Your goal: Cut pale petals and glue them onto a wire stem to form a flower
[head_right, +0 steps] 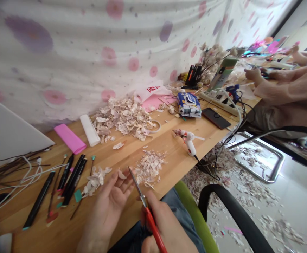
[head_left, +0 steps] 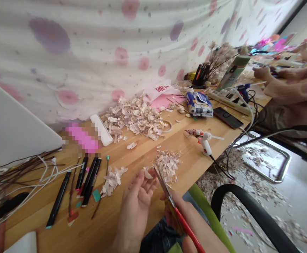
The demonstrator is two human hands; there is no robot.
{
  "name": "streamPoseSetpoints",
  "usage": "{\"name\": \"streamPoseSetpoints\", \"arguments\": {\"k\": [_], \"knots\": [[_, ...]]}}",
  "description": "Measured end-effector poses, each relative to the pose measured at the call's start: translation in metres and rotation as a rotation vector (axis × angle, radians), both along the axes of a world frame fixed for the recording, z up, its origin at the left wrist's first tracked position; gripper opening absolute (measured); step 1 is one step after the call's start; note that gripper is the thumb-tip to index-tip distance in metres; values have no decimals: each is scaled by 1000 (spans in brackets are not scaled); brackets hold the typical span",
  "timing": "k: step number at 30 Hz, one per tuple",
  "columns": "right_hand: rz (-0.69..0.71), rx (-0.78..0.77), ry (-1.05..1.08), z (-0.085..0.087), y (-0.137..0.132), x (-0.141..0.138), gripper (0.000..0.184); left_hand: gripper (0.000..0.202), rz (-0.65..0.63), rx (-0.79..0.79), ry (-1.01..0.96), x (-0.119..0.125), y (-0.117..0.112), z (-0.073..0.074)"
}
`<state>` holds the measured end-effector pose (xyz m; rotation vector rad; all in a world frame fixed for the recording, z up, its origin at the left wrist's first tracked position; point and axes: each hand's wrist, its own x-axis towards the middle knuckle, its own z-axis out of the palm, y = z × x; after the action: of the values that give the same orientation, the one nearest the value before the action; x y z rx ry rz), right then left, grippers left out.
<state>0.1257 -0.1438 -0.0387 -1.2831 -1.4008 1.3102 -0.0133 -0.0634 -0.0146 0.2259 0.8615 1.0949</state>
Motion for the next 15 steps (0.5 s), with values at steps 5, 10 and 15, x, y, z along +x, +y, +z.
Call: {"name": "streamPoseSetpoints", "arguments": {"k": [5, 10, 15], "knots": [[-64, 7, 19, 13, 3, -8, 123, 11, 36, -281, -190, 9, -2, 14], [-8, -1, -71, 1, 5, -6, 134, 29, 90, -357, -206, 15, -4, 21], [-37, 36, -202, -11, 2, -5, 129, 34, 98, -359, -188, 17, -6, 24]]}}
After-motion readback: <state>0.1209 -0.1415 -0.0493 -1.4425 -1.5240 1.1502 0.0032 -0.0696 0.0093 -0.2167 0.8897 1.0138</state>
